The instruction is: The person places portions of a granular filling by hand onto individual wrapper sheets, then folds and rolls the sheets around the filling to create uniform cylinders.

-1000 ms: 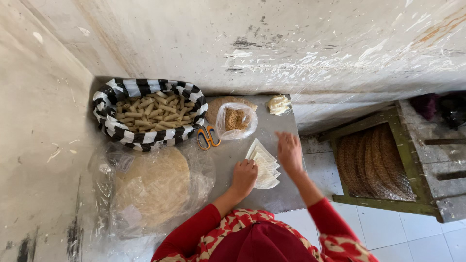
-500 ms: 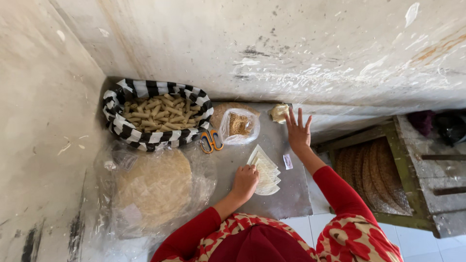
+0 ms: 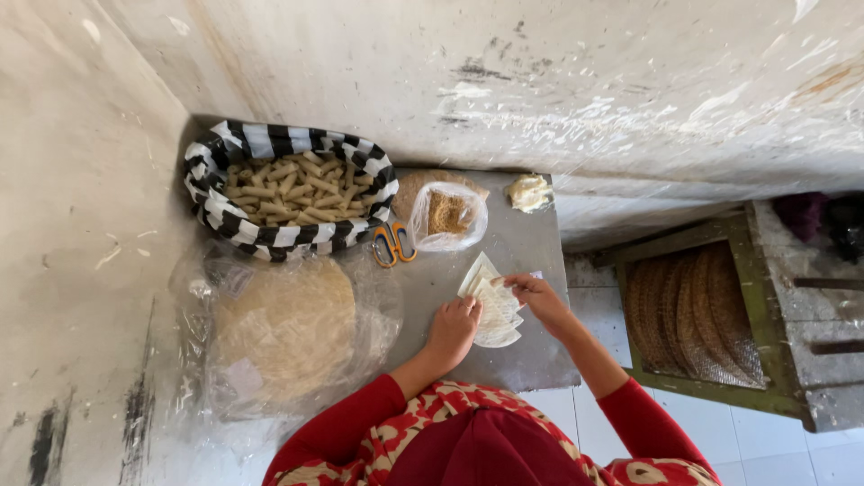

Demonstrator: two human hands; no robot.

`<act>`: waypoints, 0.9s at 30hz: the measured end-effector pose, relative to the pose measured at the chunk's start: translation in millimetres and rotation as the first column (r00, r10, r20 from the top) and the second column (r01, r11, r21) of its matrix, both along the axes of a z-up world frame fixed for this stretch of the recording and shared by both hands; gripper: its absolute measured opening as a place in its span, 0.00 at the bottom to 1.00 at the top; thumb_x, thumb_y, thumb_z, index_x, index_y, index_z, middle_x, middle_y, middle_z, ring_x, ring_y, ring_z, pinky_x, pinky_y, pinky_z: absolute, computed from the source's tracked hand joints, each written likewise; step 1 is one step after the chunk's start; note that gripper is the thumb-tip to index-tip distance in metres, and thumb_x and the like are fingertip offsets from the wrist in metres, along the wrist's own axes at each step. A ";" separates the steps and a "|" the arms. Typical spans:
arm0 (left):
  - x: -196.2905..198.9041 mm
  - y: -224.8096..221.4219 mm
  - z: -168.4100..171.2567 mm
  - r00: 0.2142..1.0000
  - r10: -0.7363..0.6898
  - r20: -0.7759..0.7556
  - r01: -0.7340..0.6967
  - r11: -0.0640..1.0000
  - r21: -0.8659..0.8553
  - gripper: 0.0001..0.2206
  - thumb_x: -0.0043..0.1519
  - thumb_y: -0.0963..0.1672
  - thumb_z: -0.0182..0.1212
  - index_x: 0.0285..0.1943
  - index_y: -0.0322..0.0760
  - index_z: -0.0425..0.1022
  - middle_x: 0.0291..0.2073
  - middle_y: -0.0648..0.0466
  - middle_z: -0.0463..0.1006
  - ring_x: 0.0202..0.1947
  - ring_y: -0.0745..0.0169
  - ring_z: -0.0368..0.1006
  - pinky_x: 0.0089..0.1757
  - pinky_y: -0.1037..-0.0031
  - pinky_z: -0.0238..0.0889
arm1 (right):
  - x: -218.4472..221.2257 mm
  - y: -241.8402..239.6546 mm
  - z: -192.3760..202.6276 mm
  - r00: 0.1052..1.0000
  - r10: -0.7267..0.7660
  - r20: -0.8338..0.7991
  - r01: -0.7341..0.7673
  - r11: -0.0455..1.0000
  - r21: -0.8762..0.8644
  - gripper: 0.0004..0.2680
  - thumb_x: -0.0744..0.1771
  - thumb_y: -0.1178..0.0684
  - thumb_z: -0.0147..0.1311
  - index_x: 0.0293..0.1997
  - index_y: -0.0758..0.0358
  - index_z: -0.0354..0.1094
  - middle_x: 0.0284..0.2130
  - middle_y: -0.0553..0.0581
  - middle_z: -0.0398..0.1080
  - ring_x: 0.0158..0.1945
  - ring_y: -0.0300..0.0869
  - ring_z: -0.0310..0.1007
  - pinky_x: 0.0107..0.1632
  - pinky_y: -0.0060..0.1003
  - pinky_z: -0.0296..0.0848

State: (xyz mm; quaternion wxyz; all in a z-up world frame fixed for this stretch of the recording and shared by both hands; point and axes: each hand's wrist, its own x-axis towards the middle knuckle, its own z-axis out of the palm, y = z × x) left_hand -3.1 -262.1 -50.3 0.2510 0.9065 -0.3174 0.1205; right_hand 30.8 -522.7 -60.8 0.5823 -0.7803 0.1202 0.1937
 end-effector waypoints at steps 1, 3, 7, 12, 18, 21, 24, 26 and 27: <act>-1.4 2.6 0.6 1.000 -0.005 0.008 0.005 1.000 -0.018 0.17 0.56 0.40 0.57 0.55 0.32 0.77 0.44 0.51 0.75 0.42 0.56 0.72 0.42 0.66 0.64 | -5.6 5.4 -2.4 0.998 -0.019 -0.062 0.019 1.000 0.000 0.10 0.68 0.62 0.47 0.52 0.64 0.72 0.42 0.50 0.72 0.42 0.38 0.67 0.46 0.35 0.67; -4.1 4.2 1.5 1.000 -0.011 0.006 0.011 1.000 -0.019 0.19 0.55 0.40 0.57 0.57 0.31 0.76 0.44 0.52 0.75 0.42 0.56 0.72 0.42 0.66 0.65 | -14.0 13.4 -6.0 0.994 0.070 0.086 -0.062 0.993 -0.101 0.11 0.68 0.64 0.46 0.52 0.65 0.73 0.43 0.52 0.70 0.44 0.38 0.66 0.49 0.34 0.66; -3.3 3.1 -4.6 1.000 -0.016 0.015 0.016 1.000 0.014 0.17 0.56 0.41 0.59 0.55 0.31 0.77 0.45 0.52 0.75 0.42 0.56 0.73 0.42 0.66 0.65 | -23.8 25.2 -12.1 0.946 0.204 0.252 -0.134 0.954 -0.269 0.14 0.66 0.67 0.44 0.53 0.61 0.74 0.45 0.54 0.68 0.47 0.43 0.67 0.50 0.38 0.67; -1.9 4.6 -11.4 0.999 -0.040 -0.019 0.039 0.999 -0.031 0.15 0.56 0.42 0.62 0.52 0.32 0.78 0.43 0.53 0.75 0.41 0.56 0.73 0.43 0.65 0.65 | -31.5 46.5 2.8 0.868 0.355 0.348 -0.112 0.821 -0.560 0.21 0.64 0.71 0.42 0.56 0.51 0.76 0.53 0.56 0.67 0.57 0.52 0.60 0.62 0.43 0.60; -2.3 4.5 -5.4 1.000 -0.031 -0.002 0.032 0.999 0.032 0.14 0.57 0.43 0.62 0.51 0.33 0.79 0.43 0.54 0.76 0.41 0.57 0.73 0.41 0.64 0.65 | -58.7 62.1 21.9 0.724 0.684 0.091 -0.046 0.180 -0.983 0.32 0.61 0.66 0.50 0.74 0.41 0.53 0.75 0.53 0.41 0.76 0.58 0.38 0.70 0.62 0.40; -4.4 1.3 -4.8 0.999 -0.046 -0.001 0.046 0.983 0.177 0.16 0.57 0.41 0.61 0.53 0.32 0.79 0.43 0.54 0.76 0.42 0.59 0.73 0.40 0.65 0.65 | -62.6 57.1 28.6 0.624 0.771 -0.129 0.068 -0.218 -0.974 0.34 0.63 0.61 0.53 0.79 0.44 0.42 0.78 0.52 0.34 0.78 0.59 0.30 0.70 0.70 0.30; -3.6 -4.1 -6.0 0.999 -0.033 -0.021 0.037 0.965 0.259 0.17 0.56 0.41 0.60 0.54 0.30 0.78 0.44 0.53 0.76 0.42 0.60 0.74 0.41 0.65 0.65 | -60.6 44.0 47.5 0.538 0.804 -0.254 0.082 -0.350 -0.933 0.33 0.63 0.59 0.53 0.79 0.44 0.44 0.78 0.52 0.34 0.78 0.59 0.29 0.69 0.71 0.28; -4.5 -6.0 -7.3 0.999 -0.027 -0.027 0.034 0.958 0.284 0.17 0.56 0.41 0.60 0.55 0.30 0.78 0.46 0.52 0.76 0.41 0.60 0.74 0.40 0.64 0.66 | -46.1 34.8 58.5 0.484 0.845 -0.227 0.007 -0.263 -0.965 0.29 0.63 0.59 0.53 0.73 0.43 0.53 0.77 0.51 0.36 0.77 0.59 0.29 0.69 0.71 0.28; -4.5 -5.4 -8.6 0.999 -0.032 -0.023 0.037 0.961 0.276 0.17 0.56 0.41 0.60 0.55 0.30 0.78 0.46 0.52 0.77 0.41 0.60 0.74 0.40 0.64 0.66 | -35.8 30.0 62.3 0.473 0.863 -0.178 -0.070 -0.164 -0.984 0.25 0.63 0.60 0.53 0.69 0.42 0.59 0.76 0.51 0.38 0.77 0.59 0.29 0.70 0.72 0.28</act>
